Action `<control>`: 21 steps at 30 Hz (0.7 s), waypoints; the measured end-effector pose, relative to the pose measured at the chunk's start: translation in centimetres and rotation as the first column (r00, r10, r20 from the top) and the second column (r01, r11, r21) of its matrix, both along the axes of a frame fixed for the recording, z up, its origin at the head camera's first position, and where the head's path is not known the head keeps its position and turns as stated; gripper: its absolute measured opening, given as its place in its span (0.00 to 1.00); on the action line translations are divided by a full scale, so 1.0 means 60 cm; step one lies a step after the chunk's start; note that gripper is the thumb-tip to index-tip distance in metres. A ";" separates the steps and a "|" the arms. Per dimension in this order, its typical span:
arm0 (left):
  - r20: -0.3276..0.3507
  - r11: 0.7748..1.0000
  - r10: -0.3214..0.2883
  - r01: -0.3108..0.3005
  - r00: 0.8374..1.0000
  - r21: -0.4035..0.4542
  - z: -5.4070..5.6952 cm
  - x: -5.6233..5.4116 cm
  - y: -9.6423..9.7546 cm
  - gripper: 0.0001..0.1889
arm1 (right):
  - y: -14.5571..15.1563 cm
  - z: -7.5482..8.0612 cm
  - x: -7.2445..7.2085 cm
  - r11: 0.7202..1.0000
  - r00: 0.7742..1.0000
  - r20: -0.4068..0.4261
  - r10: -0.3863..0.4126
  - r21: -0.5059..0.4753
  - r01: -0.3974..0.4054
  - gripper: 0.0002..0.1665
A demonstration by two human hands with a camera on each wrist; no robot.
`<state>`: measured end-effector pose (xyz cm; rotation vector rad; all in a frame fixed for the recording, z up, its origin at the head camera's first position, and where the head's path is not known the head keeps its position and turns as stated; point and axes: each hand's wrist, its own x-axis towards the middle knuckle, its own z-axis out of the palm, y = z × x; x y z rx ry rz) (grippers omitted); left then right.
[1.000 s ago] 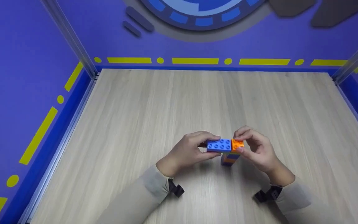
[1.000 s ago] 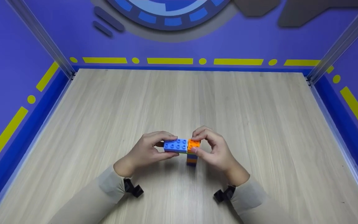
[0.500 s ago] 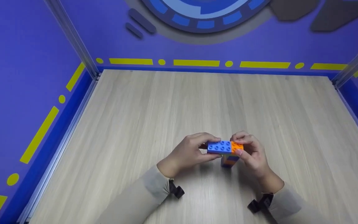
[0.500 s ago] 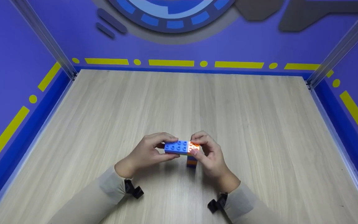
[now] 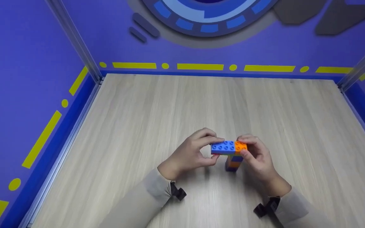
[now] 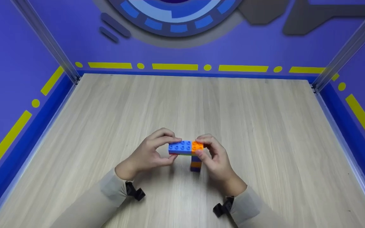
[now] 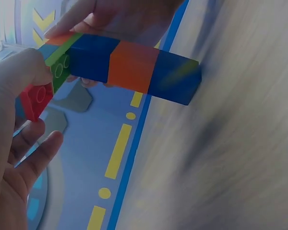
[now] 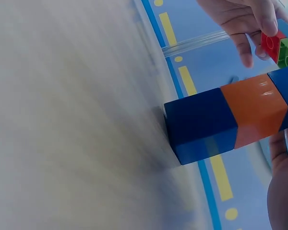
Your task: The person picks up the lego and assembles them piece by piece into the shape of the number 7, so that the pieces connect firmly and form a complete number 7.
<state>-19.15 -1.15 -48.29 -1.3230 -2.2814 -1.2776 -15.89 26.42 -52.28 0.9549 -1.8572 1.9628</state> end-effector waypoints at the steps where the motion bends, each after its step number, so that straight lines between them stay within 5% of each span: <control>1: 0.004 1.000 0.014 -0.014 1.000 0.003 -0.002 0.000 -0.001 0.24 | 0.001 0.000 0.000 0.999 0.999 0.027 -0.025 0.028 0.025 0.16; 7: 0.046 0.996 0.070 -0.072 0.997 0.043 -0.010 -0.007 -0.006 0.23 | 0.004 -0.004 -0.003 0.978 0.986 0.087 -0.142 0.168 0.126 0.26; 13: 0.105 0.990 0.112 -0.120 0.988 0.072 -0.020 -0.025 -0.002 0.21 | 0.009 -0.013 -0.003 0.967 0.981 0.068 -0.182 0.192 0.166 0.42; 21: 0.230 0.974 0.178 -0.204 0.957 0.095 -0.024 -0.048 0.009 0.23 | 0.015 -0.014 -0.014 0.937 0.952 0.112 -0.286 0.239 0.254 0.43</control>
